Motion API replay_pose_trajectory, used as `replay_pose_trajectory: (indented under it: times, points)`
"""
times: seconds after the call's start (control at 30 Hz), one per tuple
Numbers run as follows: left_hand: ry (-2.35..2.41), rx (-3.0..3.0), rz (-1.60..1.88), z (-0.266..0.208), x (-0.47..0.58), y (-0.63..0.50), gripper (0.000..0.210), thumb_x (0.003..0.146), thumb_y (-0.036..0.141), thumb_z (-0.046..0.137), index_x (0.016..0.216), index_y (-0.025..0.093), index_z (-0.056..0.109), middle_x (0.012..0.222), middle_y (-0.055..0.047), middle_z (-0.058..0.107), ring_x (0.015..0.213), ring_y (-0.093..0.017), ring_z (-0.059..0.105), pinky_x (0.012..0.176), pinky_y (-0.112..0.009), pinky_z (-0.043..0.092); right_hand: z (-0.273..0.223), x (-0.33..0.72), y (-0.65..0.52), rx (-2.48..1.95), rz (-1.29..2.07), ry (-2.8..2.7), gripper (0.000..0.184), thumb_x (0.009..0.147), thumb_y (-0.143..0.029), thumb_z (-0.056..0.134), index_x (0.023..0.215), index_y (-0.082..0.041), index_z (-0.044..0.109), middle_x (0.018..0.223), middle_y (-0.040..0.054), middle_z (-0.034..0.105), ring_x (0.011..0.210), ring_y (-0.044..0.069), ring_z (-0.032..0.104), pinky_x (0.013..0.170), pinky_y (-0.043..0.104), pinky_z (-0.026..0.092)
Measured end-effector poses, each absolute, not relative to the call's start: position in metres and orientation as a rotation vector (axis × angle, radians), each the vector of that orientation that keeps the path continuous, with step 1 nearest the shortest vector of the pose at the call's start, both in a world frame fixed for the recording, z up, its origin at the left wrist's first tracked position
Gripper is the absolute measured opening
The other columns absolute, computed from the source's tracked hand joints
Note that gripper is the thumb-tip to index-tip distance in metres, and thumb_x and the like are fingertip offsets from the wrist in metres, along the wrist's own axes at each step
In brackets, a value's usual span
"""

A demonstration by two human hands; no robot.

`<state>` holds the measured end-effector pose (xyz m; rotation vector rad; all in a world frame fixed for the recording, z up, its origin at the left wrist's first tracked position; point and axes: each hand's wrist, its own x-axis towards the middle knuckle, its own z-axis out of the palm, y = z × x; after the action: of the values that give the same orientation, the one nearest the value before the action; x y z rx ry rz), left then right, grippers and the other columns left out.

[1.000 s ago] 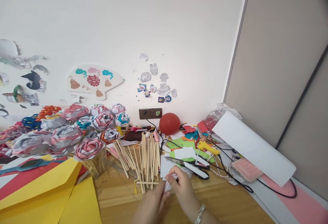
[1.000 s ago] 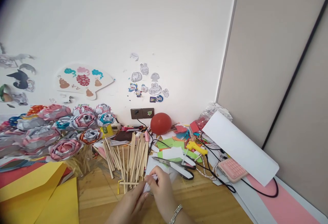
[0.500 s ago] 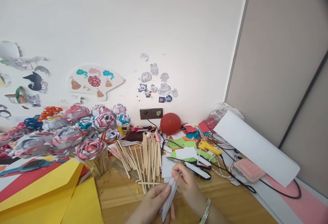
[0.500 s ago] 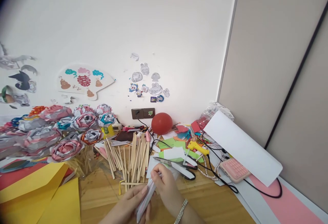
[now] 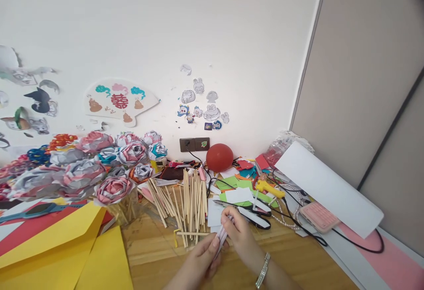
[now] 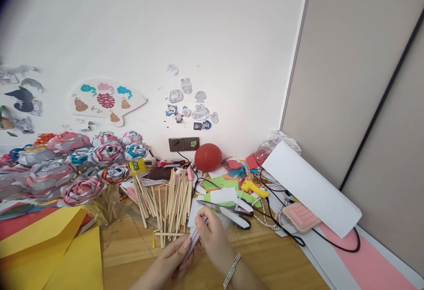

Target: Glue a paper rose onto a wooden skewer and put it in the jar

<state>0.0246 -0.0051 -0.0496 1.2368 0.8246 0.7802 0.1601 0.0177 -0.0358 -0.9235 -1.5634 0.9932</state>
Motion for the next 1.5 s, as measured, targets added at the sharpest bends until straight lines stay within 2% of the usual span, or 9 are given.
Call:
replay_pose_trajectory:
  times: [0.3,0.47,0.53,0.67,0.93,1.03,1.17,1.23,1.5]
  points:
    - [0.632,1.049,0.681,-0.053,0.015,-0.003,0.043,0.073,0.056,0.054,0.082,0.014,0.051,0.051,0.01,0.033,0.036,-0.002,0.016,0.038,-0.02,0.009,-0.036,0.161,0.02,-0.997,0.919,-1.546,0.028,0.085,-0.043,0.037,0.069,-0.02,0.039,0.062,-0.0048,0.035,0.058,0.011,0.037,0.056,0.023,0.035]
    - [0.807,1.369,0.771,-0.056,0.021,-0.002,0.047,0.074,0.064,0.043,0.071,0.017,0.046,0.046,0.01,0.03,0.038,-0.005,0.023,0.039,-0.02,0.02,-0.039,0.161,0.023,-1.011,0.87,-1.589,0.028,0.085,-0.042,0.037,0.068,-0.02,0.039,0.06,-0.0049,0.035,0.055,0.011,0.037,0.053,0.022,0.034]
    - [0.937,1.585,0.775,-0.049,0.02,-0.004,0.047,0.078,0.062,0.037,0.076,0.017,0.051,0.049,0.006,0.04,0.044,-0.009,0.036,0.045,-0.021,0.03,-0.042,0.157,0.022,-1.039,0.793,-1.583,0.028,0.086,-0.042,0.036,0.067,-0.021,0.038,0.06,-0.0046,0.036,0.056,0.012,0.038,0.054,0.023,0.034]
    - [1.361,2.039,0.78,-0.038,0.018,-0.011,0.025,0.081,0.035,0.045,0.101,0.021,0.054,0.093,-0.01,0.063,0.084,-0.023,0.055,0.074,-0.029,0.04,-0.051,0.144,0.02,-1.129,0.688,-1.486,0.03,0.085,-0.045,0.035,0.066,-0.022,0.037,0.058,-0.0037,0.038,0.056,0.014,0.04,0.054,0.024,0.033]
    - [1.616,2.276,0.569,-0.057,0.016,-0.005,0.022,0.075,0.006,0.038,0.082,0.02,0.053,0.08,-0.008,0.063,0.072,-0.02,0.059,0.061,-0.024,0.038,-0.06,0.134,0.023,-1.148,0.913,-1.384,0.036,0.083,-0.054,0.036,0.066,-0.022,0.038,0.057,-0.0038,0.039,0.053,0.013,0.04,0.051,0.024,0.035]
    - [1.666,2.168,0.691,-0.044,0.0,0.005,0.014,0.075,0.01,0.04,0.076,0.021,0.049,0.071,-0.002,0.059,0.065,-0.016,0.056,0.06,-0.022,0.036,-0.054,0.141,0.022,-1.148,0.982,-1.477,0.035,0.088,-0.048,0.026,0.08,-0.02,0.046,0.055,-0.0032,0.045,0.05,0.014,0.044,0.05,0.025,0.036]
    - [1.848,1.846,1.038,-0.022,-0.031,0.023,0.022,0.085,0.03,0.029,0.068,0.023,0.041,0.053,0.004,0.044,0.051,-0.015,0.046,0.052,-0.023,0.033,-0.057,0.145,0.018,-1.362,0.525,-1.943,0.009,0.073,-0.023,0.061,0.081,-0.019,0.059,0.08,0.0041,0.058,0.077,0.021,0.054,0.067,0.029,0.04]
    - [1.819,1.781,1.132,-0.018,-0.04,0.029,0.025,0.084,0.036,0.03,0.064,0.023,0.038,0.052,0.005,0.041,0.051,-0.016,0.046,0.052,-0.023,0.033,-0.063,0.143,0.017,-1.468,0.304,-2.163,0.011,0.064,-0.009,0.067,0.07,-0.018,0.061,0.086,0.006,0.059,0.083,0.023,0.054,0.069,0.03,0.04]
    - [1.65,1.714,1.074,-0.035,-0.022,0.028,0.028,0.082,0.034,0.033,0.06,0.021,0.045,0.053,0.002,0.05,0.053,-0.016,0.05,0.054,-0.023,0.035,-0.067,0.137,0.016,-1.529,-0.137,-2.339,0.018,0.074,0.0,0.054,0.076,-0.015,0.064,0.083,0.009,0.063,0.08,0.026,0.057,0.064,0.032,0.038]
